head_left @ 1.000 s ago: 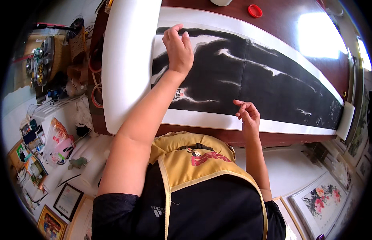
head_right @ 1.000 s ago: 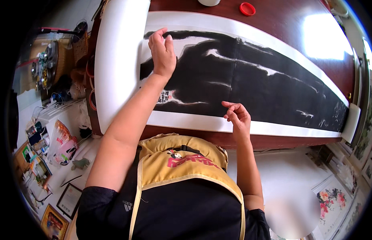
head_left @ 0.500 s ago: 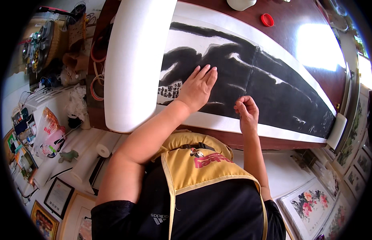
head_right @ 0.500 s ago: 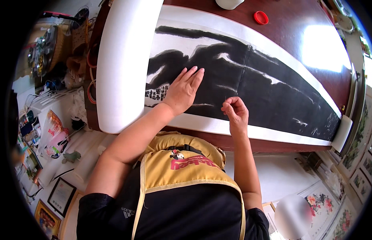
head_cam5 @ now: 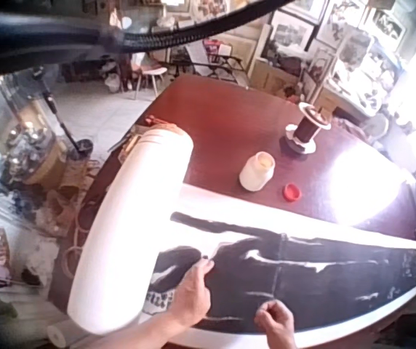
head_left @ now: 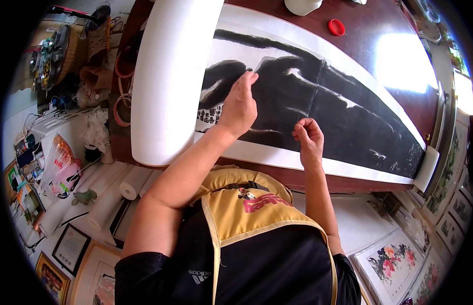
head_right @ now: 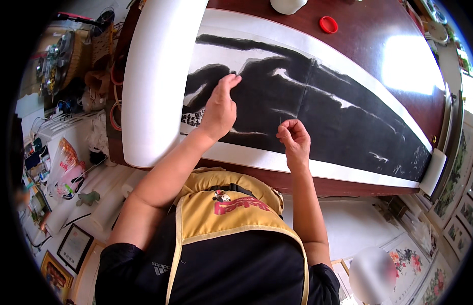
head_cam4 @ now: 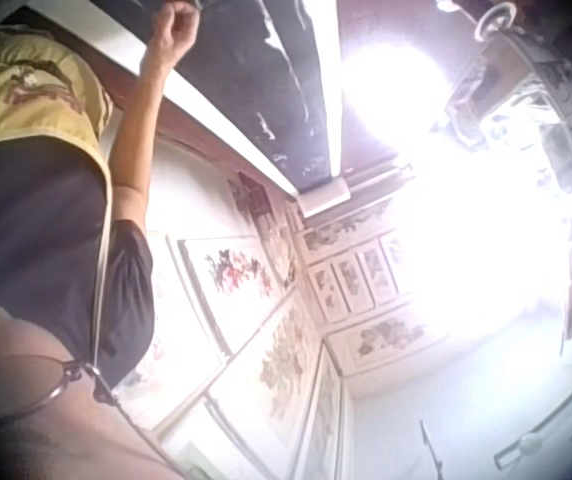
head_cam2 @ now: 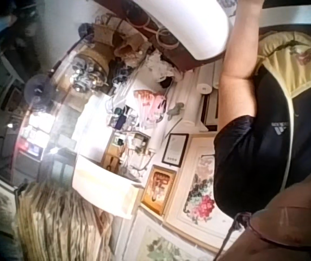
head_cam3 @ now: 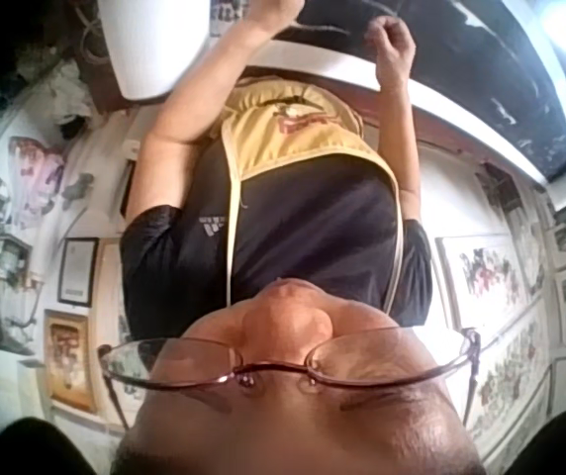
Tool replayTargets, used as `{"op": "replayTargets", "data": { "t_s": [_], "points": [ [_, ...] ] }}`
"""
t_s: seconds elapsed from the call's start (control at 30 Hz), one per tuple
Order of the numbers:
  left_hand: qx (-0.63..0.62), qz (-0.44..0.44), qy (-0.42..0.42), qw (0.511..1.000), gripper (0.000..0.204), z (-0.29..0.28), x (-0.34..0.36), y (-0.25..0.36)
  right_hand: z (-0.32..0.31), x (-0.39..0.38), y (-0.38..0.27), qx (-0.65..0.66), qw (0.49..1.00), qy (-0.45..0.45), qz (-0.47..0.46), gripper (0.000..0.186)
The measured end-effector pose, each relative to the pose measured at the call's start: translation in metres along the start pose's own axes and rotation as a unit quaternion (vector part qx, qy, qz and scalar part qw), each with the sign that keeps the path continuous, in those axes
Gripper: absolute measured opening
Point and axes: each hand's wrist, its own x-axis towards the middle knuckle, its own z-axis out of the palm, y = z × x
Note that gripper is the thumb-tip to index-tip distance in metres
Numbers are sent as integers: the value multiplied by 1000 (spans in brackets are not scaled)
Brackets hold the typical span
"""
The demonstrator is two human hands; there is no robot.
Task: The person stitches a long black paper scroll laid on a table using a needle and thread. They repeatedly dip the needle into a small container of liquid, likely glue, and pull the thread through the paper to join sections. The person smooths the paper with their hands between stitches.
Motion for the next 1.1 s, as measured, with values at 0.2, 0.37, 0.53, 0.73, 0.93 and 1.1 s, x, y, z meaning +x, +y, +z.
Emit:
{"op": "replayTargets", "data": {
  "t_s": [0.2,0.37,0.53,0.73,0.93,1.1],
  "points": [
    [-30,-4,15,999,57,1,-5,11,0,10,0,0,1000,-17,13,10],
    [33,35,-27,998,61,8,-13,-1,3,15,2,-5,999,-31,17,9],
    [18,14,56,998,67,4,-21,10,12,18,4,-19,999,-30,-19,7],
    [-5,-7,39,999,73,-17,-71,12,41,21,-3,-368,898,-55,-233,8],
    [33,65,-51,996,77,-48,-110,-4,74,19,4,-490,817,-59,-299,31],
    [-29,70,-40,996,77,-58,-123,-24,94,22,12,-548,783,-33,-293,38]
  ]
}}
